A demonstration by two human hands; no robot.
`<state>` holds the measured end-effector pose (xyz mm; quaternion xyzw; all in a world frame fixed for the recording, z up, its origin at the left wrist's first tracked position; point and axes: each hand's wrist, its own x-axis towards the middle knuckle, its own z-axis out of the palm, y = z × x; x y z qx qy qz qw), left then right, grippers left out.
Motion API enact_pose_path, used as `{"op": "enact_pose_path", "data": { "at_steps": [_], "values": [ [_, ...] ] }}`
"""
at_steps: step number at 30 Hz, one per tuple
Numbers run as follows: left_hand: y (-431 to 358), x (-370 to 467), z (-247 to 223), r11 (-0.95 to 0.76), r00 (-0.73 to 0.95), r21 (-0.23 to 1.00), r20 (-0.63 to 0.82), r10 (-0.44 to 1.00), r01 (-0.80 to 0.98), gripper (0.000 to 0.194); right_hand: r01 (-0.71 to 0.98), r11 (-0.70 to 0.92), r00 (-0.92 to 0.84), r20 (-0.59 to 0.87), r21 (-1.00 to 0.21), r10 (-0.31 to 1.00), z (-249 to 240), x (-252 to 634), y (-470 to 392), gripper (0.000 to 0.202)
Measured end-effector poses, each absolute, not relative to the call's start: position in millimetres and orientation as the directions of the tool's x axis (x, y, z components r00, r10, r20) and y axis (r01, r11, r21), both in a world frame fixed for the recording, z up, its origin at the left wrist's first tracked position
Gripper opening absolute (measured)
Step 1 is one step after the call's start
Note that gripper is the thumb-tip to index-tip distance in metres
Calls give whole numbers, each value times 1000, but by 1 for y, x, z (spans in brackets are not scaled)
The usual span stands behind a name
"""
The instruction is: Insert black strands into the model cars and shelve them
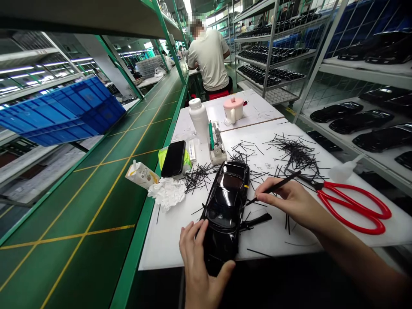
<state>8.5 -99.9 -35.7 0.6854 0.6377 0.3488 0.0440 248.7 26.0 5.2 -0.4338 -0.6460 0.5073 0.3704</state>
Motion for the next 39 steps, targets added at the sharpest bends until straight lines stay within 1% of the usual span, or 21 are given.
{"op": "enact_pose_path", "data": {
  "at_steps": [3,6,9,16,20,23,25,26,27,28,30,32,34,35,37,39],
  "values": [
    [-81,9,-15,-278,45,506,425,904,816,41,115,78,-337,34,-990,941,3,251,26,21],
    [-53,18,1,-402,215,522,382,899,753,41,57,63,-330,40,-996,943,1,252,27,21],
    [-28,30,10,-442,287,528,352,891,725,41,26,63,-316,52,-998,947,-2,251,28,21],
    [-3,40,14,-468,340,511,327,882,721,29,-19,46,-318,50,-999,947,-9,248,31,23],
    [0,40,11,-469,325,520,347,880,714,25,-13,62,-311,63,-998,948,-8,247,29,22],
    [-1,39,10,-454,300,536,352,886,712,22,-14,83,-273,83,-996,958,-1,255,26,24],
    [-4,39,11,-444,276,549,364,890,708,22,24,101,-225,93,-995,970,5,268,24,27],
    [-7,39,12,-432,256,567,365,895,701,23,95,110,-206,89,-989,975,8,276,24,29],
    [-10,40,13,-409,227,597,357,906,690,25,211,121,-196,79,-970,977,10,284,24,31],
    [-13,42,14,-378,192,637,343,920,672,29,358,131,-206,58,-925,977,12,292,25,32],
    [-20,46,14,-305,110,724,304,946,618,36,638,172,-282,-19,-750,959,11,307,27,32],
    [-26,51,12,-254,45,796,275,960,550,39,798,256,-374,-115,-545,920,7,316,30,26],
    [-29,54,8,-234,27,843,253,967,484,37,858,339,-429,-177,-385,886,1,321,34,19],
    [-30,55,7,-229,32,859,242,970,457,35,867,378,-449,-180,-324,875,-2,322,37,17],
    [-30,56,4,-225,36,881,231,972,417,33,859,444,-490,-154,-257,858,-3,322,46,16],
    [-31,56,2,-237,14,887,252,968,396,31,834,496,-532,-114,-243,839,0,319,61,16]
  ]
}}
